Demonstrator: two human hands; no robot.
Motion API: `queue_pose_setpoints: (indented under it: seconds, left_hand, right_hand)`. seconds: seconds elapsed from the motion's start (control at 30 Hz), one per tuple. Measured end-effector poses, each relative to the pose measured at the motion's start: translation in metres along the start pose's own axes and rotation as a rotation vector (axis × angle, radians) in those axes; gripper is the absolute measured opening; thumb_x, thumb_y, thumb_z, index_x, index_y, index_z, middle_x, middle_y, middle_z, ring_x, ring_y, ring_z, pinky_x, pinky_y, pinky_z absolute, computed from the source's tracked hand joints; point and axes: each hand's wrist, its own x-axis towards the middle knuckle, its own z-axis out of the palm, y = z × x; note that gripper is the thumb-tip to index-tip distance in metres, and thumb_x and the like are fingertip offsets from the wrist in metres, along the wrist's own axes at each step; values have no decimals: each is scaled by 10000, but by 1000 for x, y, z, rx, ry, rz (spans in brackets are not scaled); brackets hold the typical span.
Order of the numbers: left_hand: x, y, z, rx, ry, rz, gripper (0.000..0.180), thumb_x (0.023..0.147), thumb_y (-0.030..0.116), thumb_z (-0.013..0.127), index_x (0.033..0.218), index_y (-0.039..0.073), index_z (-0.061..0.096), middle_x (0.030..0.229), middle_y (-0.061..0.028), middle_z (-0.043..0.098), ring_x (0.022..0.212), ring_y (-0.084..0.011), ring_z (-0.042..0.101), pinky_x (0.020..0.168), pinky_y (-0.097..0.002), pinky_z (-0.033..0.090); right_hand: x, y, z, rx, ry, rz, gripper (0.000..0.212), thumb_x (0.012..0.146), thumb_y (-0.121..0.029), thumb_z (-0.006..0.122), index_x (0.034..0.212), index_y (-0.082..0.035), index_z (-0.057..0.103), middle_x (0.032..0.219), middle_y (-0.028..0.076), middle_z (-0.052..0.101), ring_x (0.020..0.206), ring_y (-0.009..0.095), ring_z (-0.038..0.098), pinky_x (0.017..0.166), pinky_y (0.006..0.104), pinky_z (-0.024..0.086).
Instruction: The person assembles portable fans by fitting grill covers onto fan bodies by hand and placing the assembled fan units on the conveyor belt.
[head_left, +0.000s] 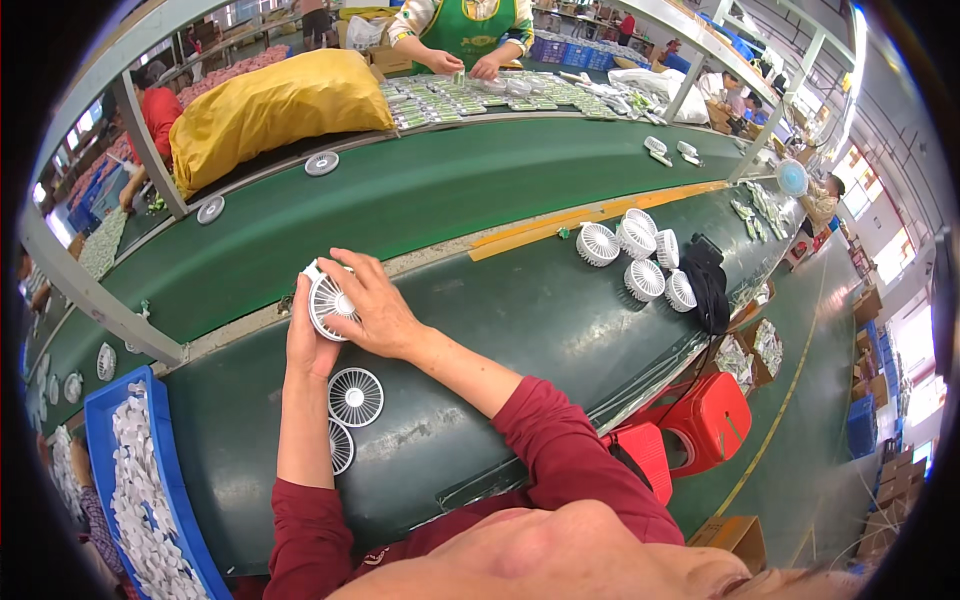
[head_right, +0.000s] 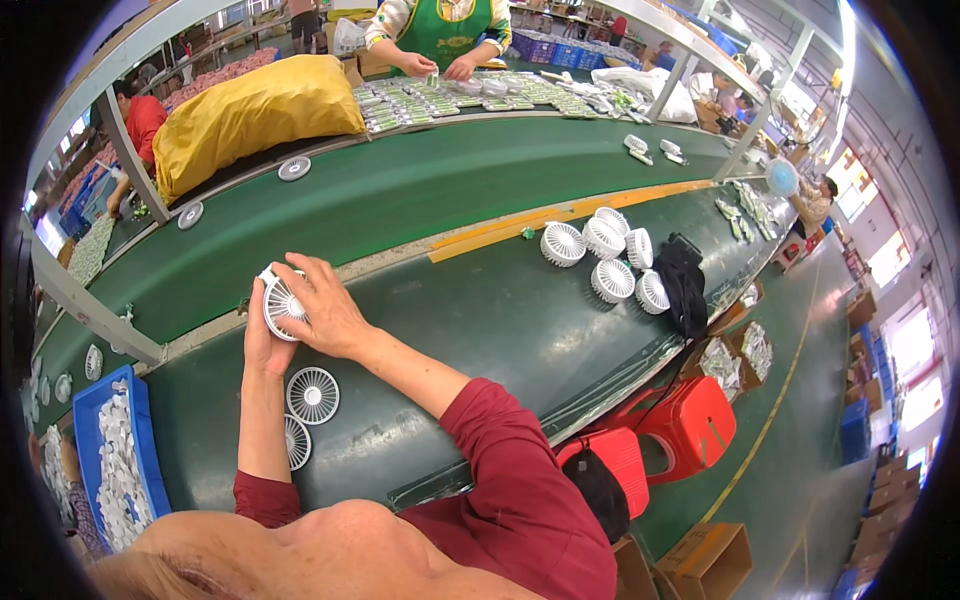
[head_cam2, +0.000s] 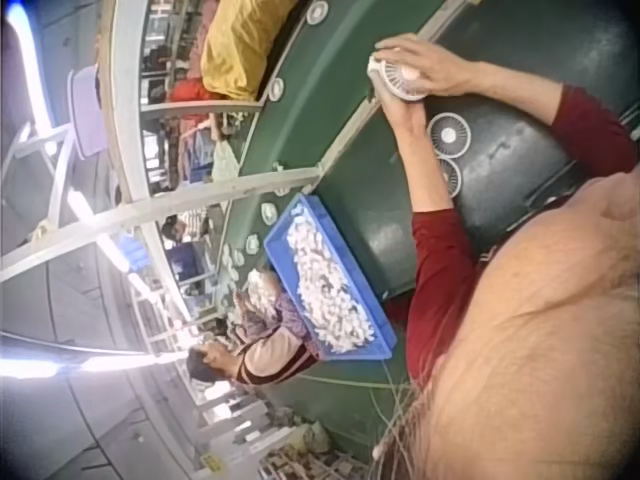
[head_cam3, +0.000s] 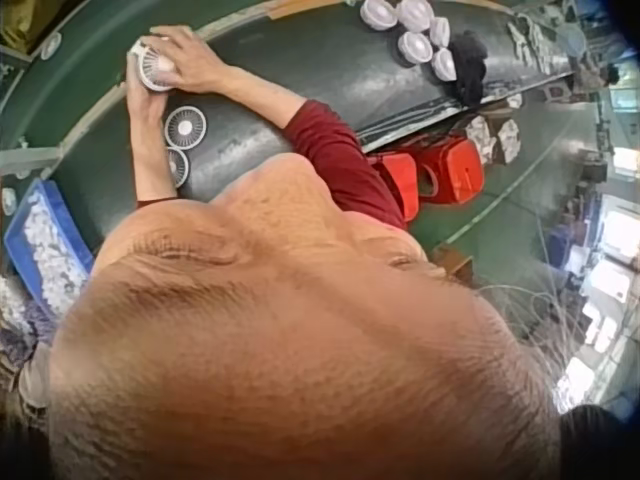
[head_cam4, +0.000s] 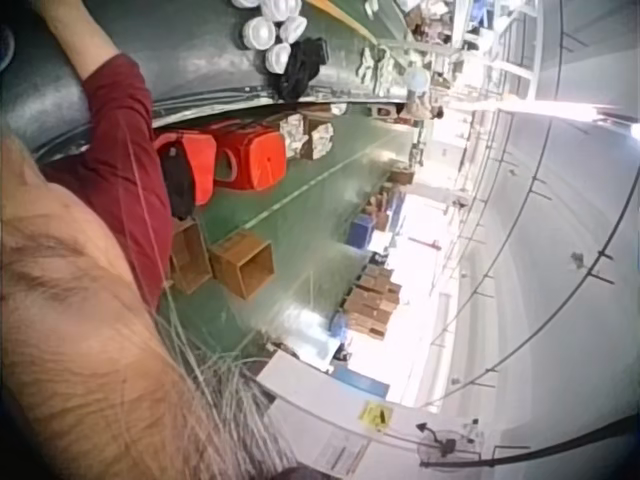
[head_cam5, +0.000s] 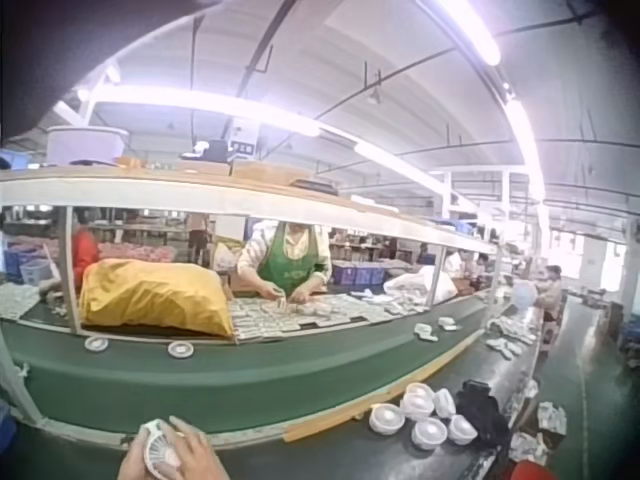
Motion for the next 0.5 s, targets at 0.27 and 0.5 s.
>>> queue_pose_setpoints:
  seconds: [0.27, 0.5]
  left_hand:
    - [-7, -19, 26, 504, 209, 515, 441, 1031, 376, 355, 1242, 24, 518, 1163, -62, 556, 1081, -152, 542, 942, -313, 422]
    - [-18, -7, 44, 302, 153, 295, 460, 1035, 371, 333, 1308, 15, 437, 1232, -94, 532, 1124, -180, 534, 960, -324, 421]
  right_hand:
    - [-10, 7, 26, 517, 32, 167, 819, 918, -523, 455, 1474, 13, 182, 1448, 219, 318, 1364, 345, 301, 1126, 396, 223]
    - [-3, 2, 10, 304, 121, 21, 777, 928, -533, 420, 1450, 14, 239, 1399, 220, 377, 1339, 380, 323, 1112, 413, 254]
